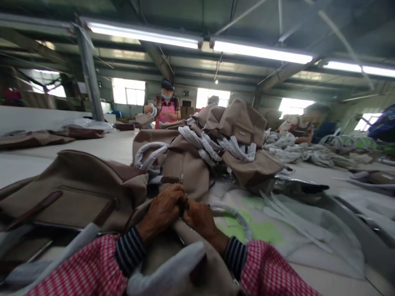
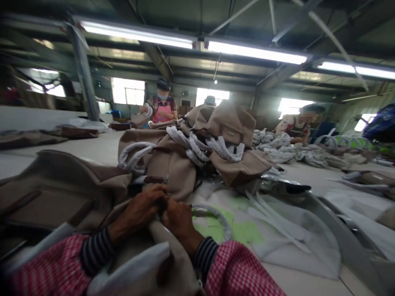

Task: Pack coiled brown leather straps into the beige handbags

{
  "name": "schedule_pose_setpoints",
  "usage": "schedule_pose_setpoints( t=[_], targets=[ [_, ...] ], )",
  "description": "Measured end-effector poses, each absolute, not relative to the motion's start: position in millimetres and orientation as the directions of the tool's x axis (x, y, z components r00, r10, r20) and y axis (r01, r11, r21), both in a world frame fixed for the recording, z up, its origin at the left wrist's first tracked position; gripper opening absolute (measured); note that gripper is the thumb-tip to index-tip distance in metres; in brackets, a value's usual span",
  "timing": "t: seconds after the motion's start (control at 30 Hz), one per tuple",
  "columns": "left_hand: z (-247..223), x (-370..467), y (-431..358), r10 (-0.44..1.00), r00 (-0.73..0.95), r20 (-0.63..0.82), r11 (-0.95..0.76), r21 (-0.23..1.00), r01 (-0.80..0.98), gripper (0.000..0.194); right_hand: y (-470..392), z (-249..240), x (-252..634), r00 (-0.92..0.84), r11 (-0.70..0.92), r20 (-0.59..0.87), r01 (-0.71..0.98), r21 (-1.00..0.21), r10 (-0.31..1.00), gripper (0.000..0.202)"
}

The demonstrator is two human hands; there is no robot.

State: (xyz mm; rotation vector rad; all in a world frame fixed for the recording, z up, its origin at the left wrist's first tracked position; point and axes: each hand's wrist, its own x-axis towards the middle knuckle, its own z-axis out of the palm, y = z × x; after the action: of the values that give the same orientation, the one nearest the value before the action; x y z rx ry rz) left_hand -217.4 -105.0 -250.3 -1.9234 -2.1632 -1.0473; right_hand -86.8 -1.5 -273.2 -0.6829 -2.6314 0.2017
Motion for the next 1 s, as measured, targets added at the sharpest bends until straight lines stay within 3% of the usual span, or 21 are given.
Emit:
schedule_pose_setpoints(
  t=[0.17, 0.27, 0.4, 0.67, 0.87, 1.0],
  targets=[
    [-237.9, -209.7, -107.4, 0.903, -0.255, 0.345, 0.098, 0.412, 0.906, 0.034, 10.0, -270.7, -71.7, -0.765, 0.594, 0.279, 0.165, -0.787, 0.581, 0.006],
    [-232.2, -206.1, -108.9, 0.916, -0.254, 0.310, 0.117, 0.400, 0.909, 0.032, 15.6, -275.0, -69.5, -0.767, 0.333, 0.226, -0.016, -0.943, 0.601, 0.007],
    [-230.3, -204.2, -110.0, 0.917, -0.249, 0.312, 0.116, 0.389, 0.914, 0.032, 16.7, -274.0, -65.7, -0.797, 0.191, 0.148, -0.042, -0.981, 0.586, 0.011],
    [-228.2, -202.9, -110.2, 0.910, -0.273, 0.312, 0.141, 0.386, 0.912, 0.029, 9.4, -272.6, -52.8, -0.810, 0.193, 0.183, -0.088, -0.977, 0.557, 0.010],
    [-221.4, -200.4, -112.5, 0.958, -0.129, 0.255, 0.023, 0.379, 0.925, 0.015, 7.7, -269.9, -57.8, -0.779, 0.165, 0.190, -0.112, -0.980, 0.598, 0.012],
    [-220.8, -201.7, -110.3, 0.957, -0.138, 0.256, 0.017, 0.426, 0.905, 0.019, 8.5, -269.3, -63.5, -0.813, 0.127, 0.196, -0.151, -0.980, 0.548, 0.013]
  ],
)
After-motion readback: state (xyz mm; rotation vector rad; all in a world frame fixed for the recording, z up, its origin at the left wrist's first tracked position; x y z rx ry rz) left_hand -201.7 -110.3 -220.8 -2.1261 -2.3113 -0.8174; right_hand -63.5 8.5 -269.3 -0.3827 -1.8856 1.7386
